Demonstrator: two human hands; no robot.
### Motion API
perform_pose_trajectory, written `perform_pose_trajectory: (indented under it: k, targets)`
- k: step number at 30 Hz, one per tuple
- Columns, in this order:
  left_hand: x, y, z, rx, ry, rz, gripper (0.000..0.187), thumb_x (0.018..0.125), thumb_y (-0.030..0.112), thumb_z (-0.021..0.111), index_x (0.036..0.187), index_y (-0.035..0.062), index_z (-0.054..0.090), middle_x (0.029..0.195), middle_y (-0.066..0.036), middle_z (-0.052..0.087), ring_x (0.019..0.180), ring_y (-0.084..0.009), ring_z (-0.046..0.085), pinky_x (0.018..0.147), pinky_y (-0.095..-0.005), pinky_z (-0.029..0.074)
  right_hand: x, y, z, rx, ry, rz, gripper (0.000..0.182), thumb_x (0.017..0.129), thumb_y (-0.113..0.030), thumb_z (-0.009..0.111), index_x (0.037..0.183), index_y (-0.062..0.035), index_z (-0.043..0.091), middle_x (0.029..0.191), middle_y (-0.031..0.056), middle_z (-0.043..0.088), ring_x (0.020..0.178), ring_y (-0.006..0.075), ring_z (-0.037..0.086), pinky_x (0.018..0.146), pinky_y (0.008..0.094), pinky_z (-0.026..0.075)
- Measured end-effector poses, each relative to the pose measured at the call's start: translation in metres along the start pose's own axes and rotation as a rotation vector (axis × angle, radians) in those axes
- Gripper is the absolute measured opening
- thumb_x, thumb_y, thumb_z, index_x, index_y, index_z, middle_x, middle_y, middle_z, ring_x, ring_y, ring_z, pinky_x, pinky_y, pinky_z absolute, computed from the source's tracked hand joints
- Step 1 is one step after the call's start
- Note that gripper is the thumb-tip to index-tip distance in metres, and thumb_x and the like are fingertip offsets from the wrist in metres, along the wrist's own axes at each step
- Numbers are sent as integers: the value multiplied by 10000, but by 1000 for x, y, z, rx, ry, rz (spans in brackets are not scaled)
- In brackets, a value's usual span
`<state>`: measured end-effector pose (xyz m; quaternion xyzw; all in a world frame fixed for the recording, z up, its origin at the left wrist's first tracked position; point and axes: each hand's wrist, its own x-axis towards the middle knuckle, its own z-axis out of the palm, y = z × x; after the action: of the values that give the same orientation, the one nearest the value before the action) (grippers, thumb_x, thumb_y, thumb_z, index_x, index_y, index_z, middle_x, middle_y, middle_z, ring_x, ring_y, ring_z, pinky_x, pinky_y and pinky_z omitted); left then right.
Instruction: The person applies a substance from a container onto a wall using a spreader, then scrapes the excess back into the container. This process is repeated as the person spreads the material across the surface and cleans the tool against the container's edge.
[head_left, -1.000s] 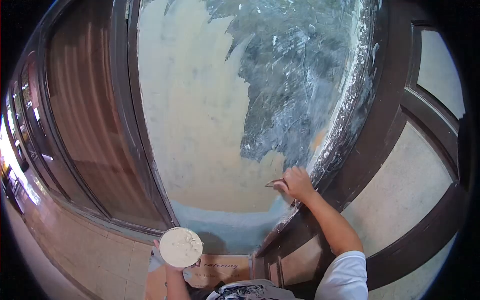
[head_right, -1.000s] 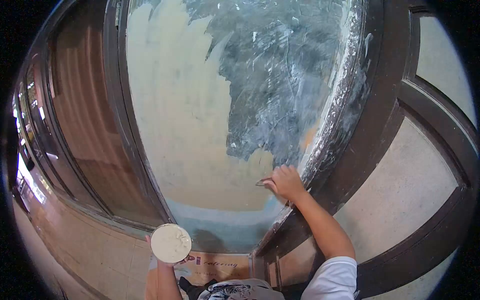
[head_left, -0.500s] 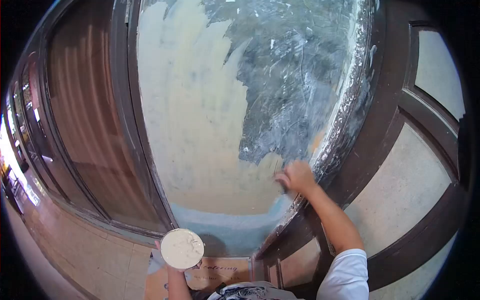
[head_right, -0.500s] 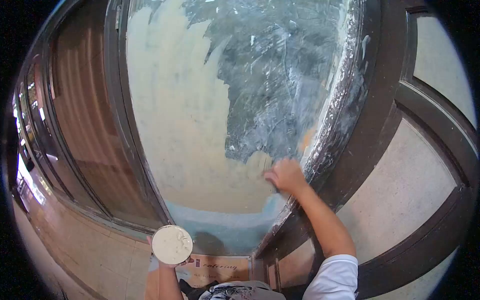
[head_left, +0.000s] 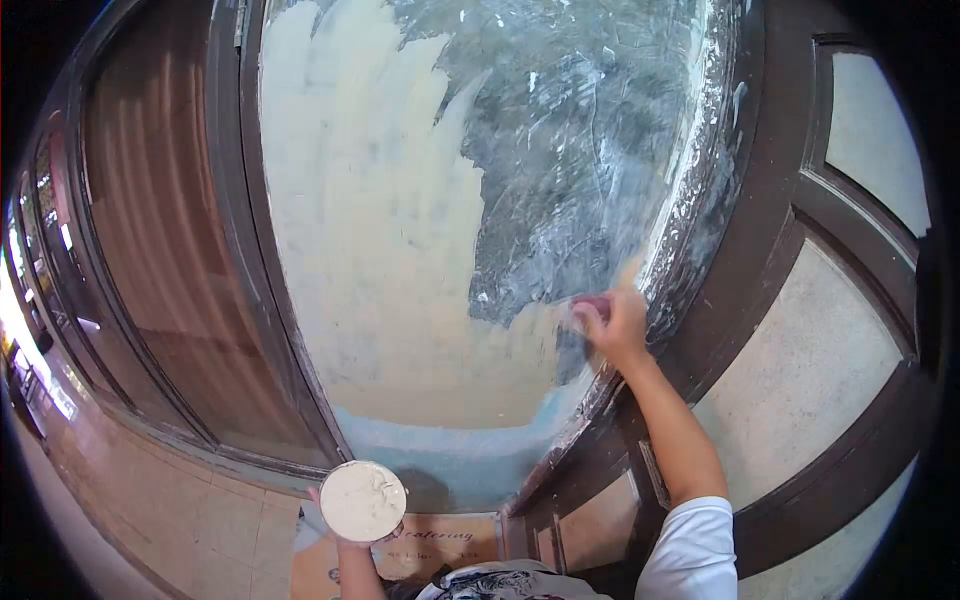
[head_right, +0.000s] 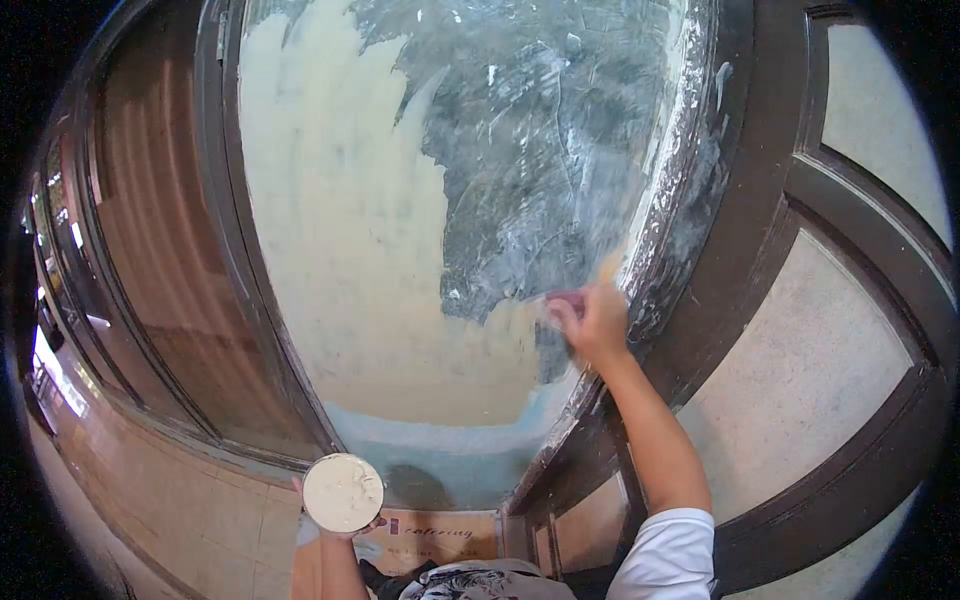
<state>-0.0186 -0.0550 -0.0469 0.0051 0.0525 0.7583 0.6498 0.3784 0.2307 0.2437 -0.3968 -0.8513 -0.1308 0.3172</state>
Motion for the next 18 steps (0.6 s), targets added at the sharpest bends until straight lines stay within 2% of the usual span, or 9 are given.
perform_pose_trajectory:
  k: [2, 4, 6, 8, 10, 12, 15, 16, 18]
  targets:
    - [-4, -5, 20, -44, 35, -3, 979, 827, 925, 368, 1417, 162, 537, 1383, -248, 563, 918, -560, 633, 516, -723, 500, 6, -2, 1, 170, 635, 127, 394, 879, -471, 735, 860, -85, 655, 819, 89, 652, 867, 343, 613, 727, 474, 451]
    - [-2, -4, 16, -8, -95, -103, 998, 820, 933, 362, 1431, 160, 522, 1367, -266, 568, 890, -573, 630, 505, -711, 504, -9, -1, 9, 96, 524, 17, 389, 871, -465, 743, 853, -80, 687, 823, 100, 670, 886, 337, 626, 747, 477, 457]
    - [4, 2, -4, -6, -121, -139, 1010, 810, 942, 362, 1432, 162, 521, 1361, -271, 570, 869, -584, 626, 508, -713, 506, -25, -6, 13, -222, -168, -341, 329, 852, -419, 777, 836, -96, 721, 822, 105, 666, 846, 338, 623, 720, 471, 461]
    - [8, 4, -17, -3, -156, -168, 1022, 800, 950, 362, 1434, 165, 520, 1355, -275, 572, 849, -594, 622, 511, -716, 509, -23, 0, 18, -261, -88, -376, 313, 854, -415, 774, 826, -106, 733, 814, 111, 666, 825, 346, 623, 714, 465, 462]
    - [-2, -5, 21, -88, -315, -250, 1053, 775, 971, 359, 1438, 167, 516, 1346, -283, 576, 817, -606, 615, 521, -706, 514, -9, -7, 6, -298, -8, -414, 299, 856, -412, 771, 816, -117, 745, 807, 118, 666, 804, 354, 624, 709, 459, 463]
    - [-3, -6, 31, -112, -307, -267, 1078, 759, 983, 358, 1448, 168, 510, 1350, -283, 576, 822, -613, 614, 542, -711, 515, 13, -19, -21, 159, 394, 14, 321, 884, -456, 716, 790, -154, 768, 771, 107, 655, 763, 363, 611, 718, 464, 456]
    - [2, -2, 9, -109, -180, -125, 1042, 794, 950, 377, 1448, 151, 516, 1404, -266, 553, 938, -587, 620, 581, -735, 511, 5, -8, -13, 113, 467, 68, 304, 885, -437, 716, 784, -156, 777, 747, 101, 646, 758, 351, 612, 715, 458, 452]
    - [6, 2, 1, -107, -177, -126, 1042, 794, 950, 377, 1448, 151, 516, 1404, -266, 553, 938, -587, 620, 581, -735, 511, -3, -8, -6, 114, 466, 72, 304, 885, -437, 716, 784, -156, 777, 747, 101, 646, 758, 351, 612, 715, 458, 452]
    - [13, 6, -11, -25, -121, -122, 1031, 806, 941, 376, 1446, 145, 519, 1427, -261, 540, 972, -569, 622, 578, -727, 513, -23, -7, 8, -139, -93, -409, 255, 858, -379, 770, 783, -135, 778, 747, 114, 644, 743, 359, 612, 676, 462, 453]
